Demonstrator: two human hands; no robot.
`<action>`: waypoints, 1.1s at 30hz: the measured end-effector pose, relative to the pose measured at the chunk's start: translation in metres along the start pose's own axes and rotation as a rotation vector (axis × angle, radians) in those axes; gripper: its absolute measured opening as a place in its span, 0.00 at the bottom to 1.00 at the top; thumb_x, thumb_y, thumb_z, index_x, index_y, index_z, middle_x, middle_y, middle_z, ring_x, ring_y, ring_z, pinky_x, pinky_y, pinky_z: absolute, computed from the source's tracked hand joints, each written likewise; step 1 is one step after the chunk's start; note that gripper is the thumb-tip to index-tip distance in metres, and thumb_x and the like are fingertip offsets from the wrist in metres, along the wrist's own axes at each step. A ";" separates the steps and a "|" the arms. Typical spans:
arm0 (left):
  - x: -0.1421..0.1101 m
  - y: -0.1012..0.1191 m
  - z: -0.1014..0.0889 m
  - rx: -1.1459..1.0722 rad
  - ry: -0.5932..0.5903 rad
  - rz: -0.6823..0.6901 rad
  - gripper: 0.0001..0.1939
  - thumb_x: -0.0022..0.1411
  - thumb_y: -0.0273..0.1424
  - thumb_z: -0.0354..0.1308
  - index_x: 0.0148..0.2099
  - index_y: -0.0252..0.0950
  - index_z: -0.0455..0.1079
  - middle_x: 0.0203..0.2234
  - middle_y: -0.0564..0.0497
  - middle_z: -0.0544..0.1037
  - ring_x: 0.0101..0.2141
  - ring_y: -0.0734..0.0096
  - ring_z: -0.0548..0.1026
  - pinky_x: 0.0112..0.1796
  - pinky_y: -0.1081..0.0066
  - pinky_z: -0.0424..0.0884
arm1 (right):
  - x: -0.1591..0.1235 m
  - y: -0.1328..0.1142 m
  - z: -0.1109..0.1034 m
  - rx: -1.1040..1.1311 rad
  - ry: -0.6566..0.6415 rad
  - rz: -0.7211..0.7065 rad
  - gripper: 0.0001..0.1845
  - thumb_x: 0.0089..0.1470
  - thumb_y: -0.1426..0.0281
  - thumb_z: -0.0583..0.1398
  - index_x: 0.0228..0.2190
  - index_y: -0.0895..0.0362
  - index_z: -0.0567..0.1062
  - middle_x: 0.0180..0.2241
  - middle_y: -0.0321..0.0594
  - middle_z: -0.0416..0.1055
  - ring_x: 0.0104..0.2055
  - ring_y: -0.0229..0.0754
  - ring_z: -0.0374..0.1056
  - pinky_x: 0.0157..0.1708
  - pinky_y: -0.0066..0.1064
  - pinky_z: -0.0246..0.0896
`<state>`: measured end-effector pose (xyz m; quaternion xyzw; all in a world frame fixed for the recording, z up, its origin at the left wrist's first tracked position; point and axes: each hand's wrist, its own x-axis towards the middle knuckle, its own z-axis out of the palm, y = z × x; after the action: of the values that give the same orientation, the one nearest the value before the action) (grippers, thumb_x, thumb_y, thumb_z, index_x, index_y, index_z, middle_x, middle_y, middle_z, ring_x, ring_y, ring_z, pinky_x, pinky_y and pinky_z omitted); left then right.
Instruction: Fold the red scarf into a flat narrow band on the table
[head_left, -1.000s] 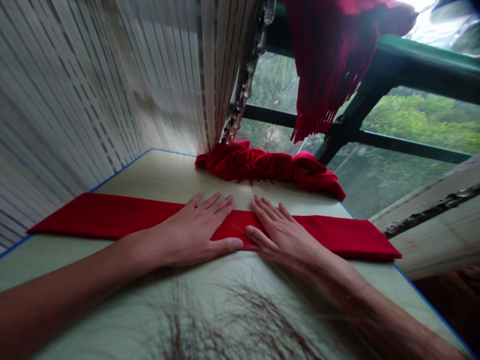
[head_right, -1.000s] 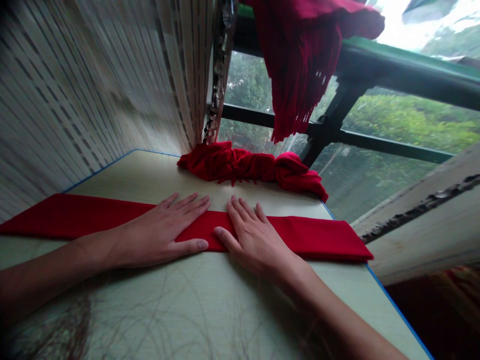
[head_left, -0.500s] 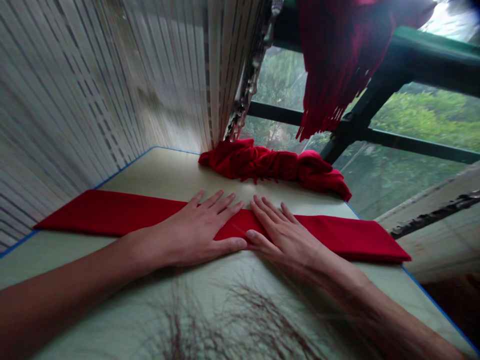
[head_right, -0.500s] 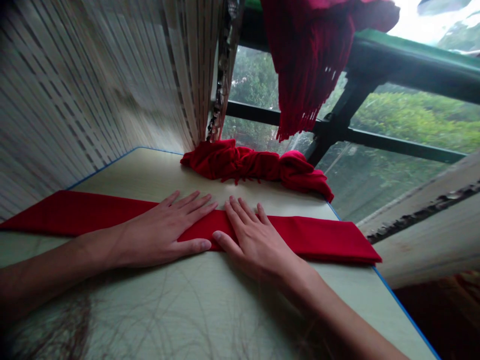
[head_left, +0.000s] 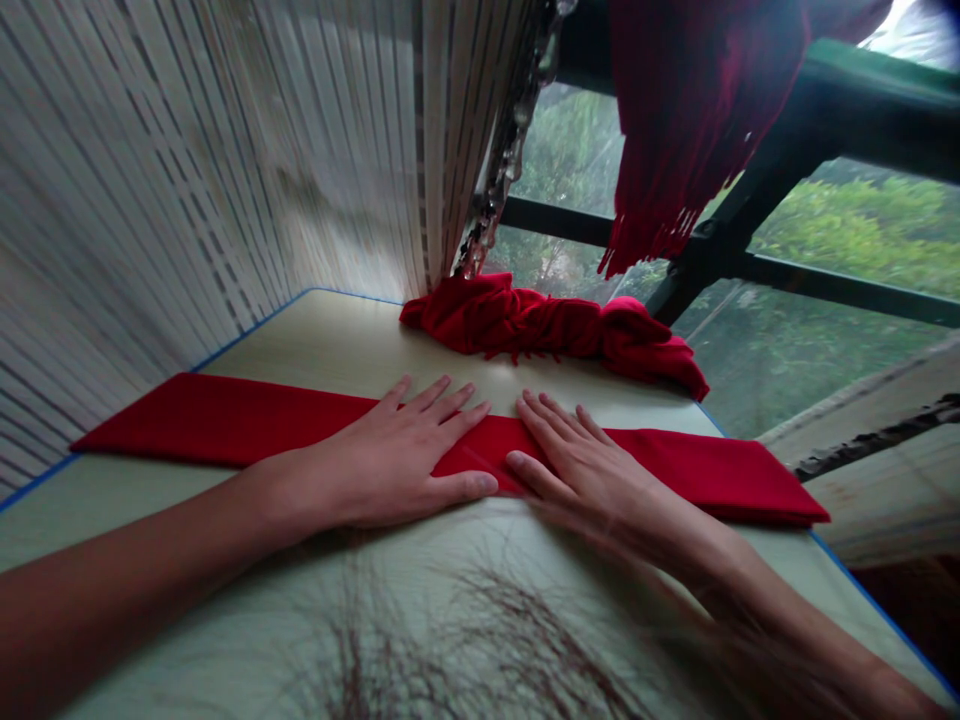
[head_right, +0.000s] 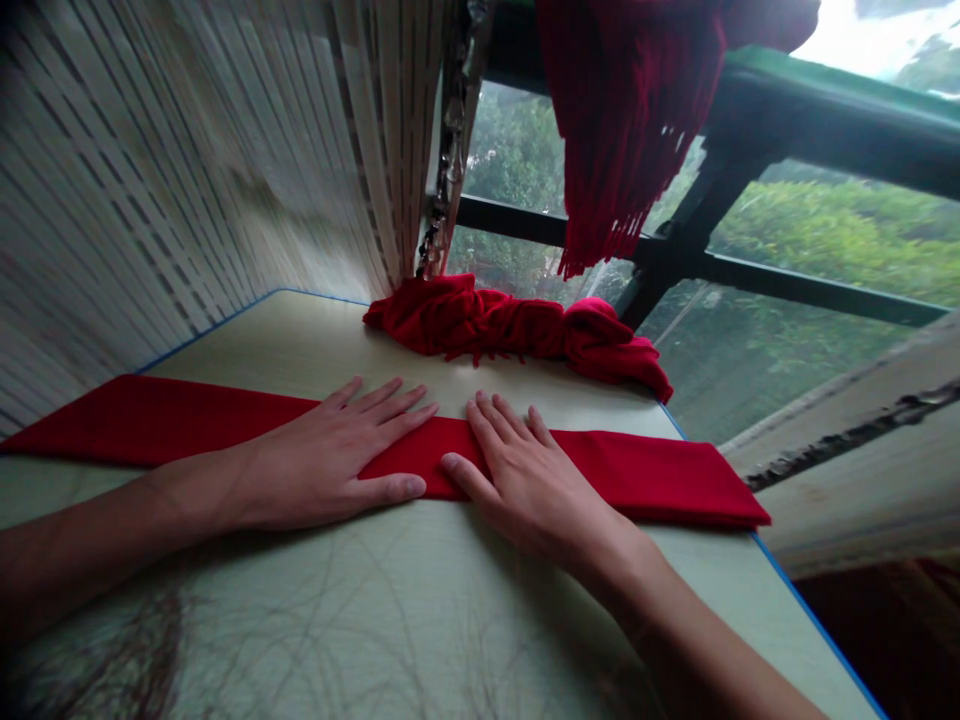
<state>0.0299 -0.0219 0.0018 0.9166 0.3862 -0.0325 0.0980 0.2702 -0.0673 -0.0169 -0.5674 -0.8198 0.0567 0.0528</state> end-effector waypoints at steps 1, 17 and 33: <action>0.000 0.000 0.000 0.000 -0.003 -0.002 0.48 0.68 0.67 0.36 0.78 0.44 0.40 0.76 0.48 0.38 0.74 0.48 0.37 0.69 0.41 0.35 | 0.000 0.001 -0.001 -0.003 -0.004 0.014 0.43 0.70 0.44 0.43 0.72 0.61 0.52 0.74 0.50 0.45 0.76 0.52 0.36 0.73 0.56 0.36; -0.002 0.002 -0.003 0.026 -0.026 -0.019 0.48 0.68 0.66 0.37 0.78 0.44 0.39 0.76 0.50 0.37 0.74 0.51 0.36 0.70 0.43 0.35 | 0.003 -0.003 -0.002 0.008 0.052 -0.030 0.45 0.70 0.45 0.41 0.72 0.65 0.48 0.74 0.51 0.43 0.77 0.49 0.35 0.73 0.55 0.34; 0.000 0.001 -0.001 0.029 -0.017 -0.008 0.47 0.68 0.66 0.36 0.78 0.45 0.39 0.76 0.51 0.37 0.74 0.52 0.36 0.70 0.43 0.35 | 0.003 0.004 -0.001 0.005 0.019 0.022 0.43 0.70 0.46 0.41 0.72 0.65 0.51 0.74 0.51 0.45 0.77 0.51 0.36 0.73 0.57 0.34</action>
<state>0.0301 -0.0224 0.0028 0.9161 0.3886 -0.0463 0.0879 0.2725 -0.0629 -0.0164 -0.5768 -0.8128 0.0540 0.0615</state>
